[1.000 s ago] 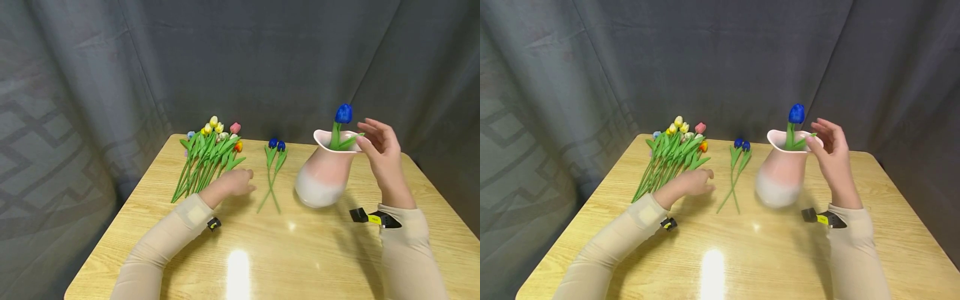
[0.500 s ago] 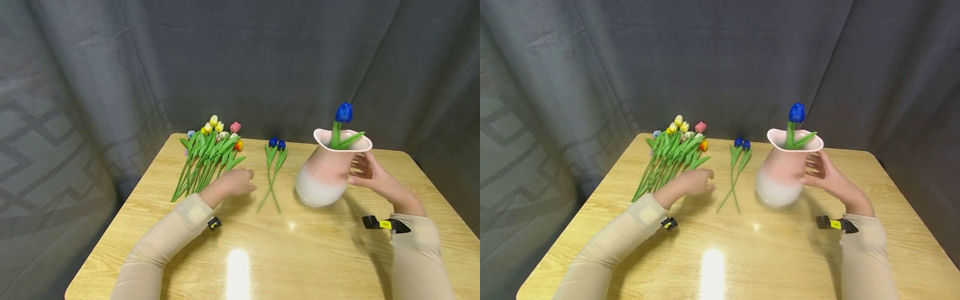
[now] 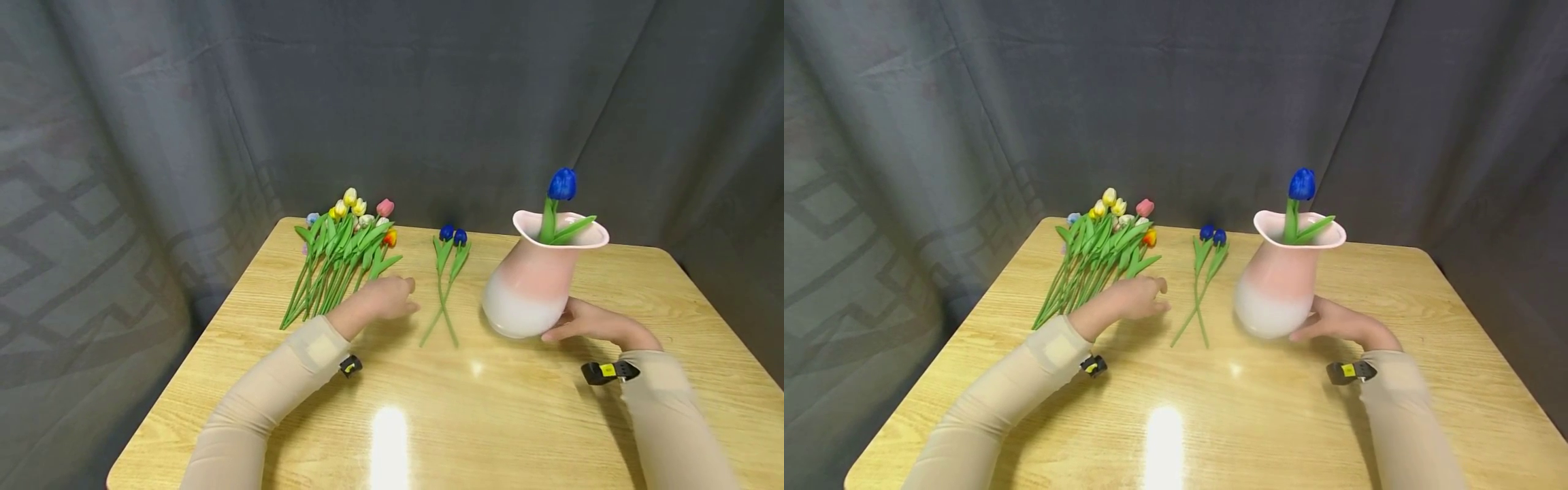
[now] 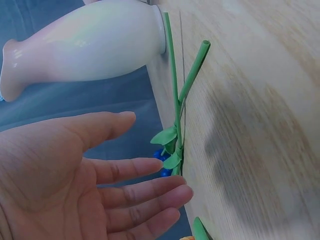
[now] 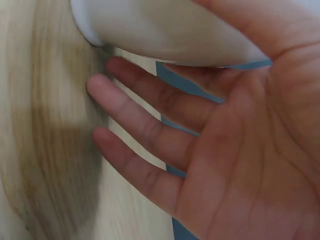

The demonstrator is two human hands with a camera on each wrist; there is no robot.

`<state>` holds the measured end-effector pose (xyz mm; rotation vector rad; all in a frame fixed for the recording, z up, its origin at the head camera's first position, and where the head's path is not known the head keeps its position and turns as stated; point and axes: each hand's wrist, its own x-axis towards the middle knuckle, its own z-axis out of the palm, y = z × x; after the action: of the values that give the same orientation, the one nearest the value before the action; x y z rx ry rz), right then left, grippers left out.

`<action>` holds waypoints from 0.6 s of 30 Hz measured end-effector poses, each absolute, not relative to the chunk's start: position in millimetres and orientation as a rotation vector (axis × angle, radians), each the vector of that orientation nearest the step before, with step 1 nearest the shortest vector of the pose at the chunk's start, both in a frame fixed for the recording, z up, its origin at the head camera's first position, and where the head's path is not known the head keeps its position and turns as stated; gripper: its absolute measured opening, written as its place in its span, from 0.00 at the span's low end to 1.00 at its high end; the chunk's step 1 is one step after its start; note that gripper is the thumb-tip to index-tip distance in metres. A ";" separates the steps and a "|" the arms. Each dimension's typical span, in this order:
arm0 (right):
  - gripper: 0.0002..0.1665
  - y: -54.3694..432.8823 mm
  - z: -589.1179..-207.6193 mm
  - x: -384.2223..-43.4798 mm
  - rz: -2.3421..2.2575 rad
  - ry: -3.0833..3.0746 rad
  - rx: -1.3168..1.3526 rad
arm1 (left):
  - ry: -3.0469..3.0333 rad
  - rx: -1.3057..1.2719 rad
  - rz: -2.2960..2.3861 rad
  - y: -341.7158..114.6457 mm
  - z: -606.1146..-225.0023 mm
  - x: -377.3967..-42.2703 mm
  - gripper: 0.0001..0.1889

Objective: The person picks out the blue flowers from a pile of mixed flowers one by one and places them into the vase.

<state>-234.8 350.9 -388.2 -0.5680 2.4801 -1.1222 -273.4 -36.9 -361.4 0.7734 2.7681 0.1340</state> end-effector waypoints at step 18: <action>0.43 351.0 -400.6 -239.4 -1.093 2.506 -0.538 | 2.732 0.685 0.835 2.4 -385.4 -332.4 0.08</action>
<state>-239.4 351.0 -400.6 -0.5384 2.5056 -1.0933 -332.4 2.4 -385.4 0.6854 2.7316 0.8349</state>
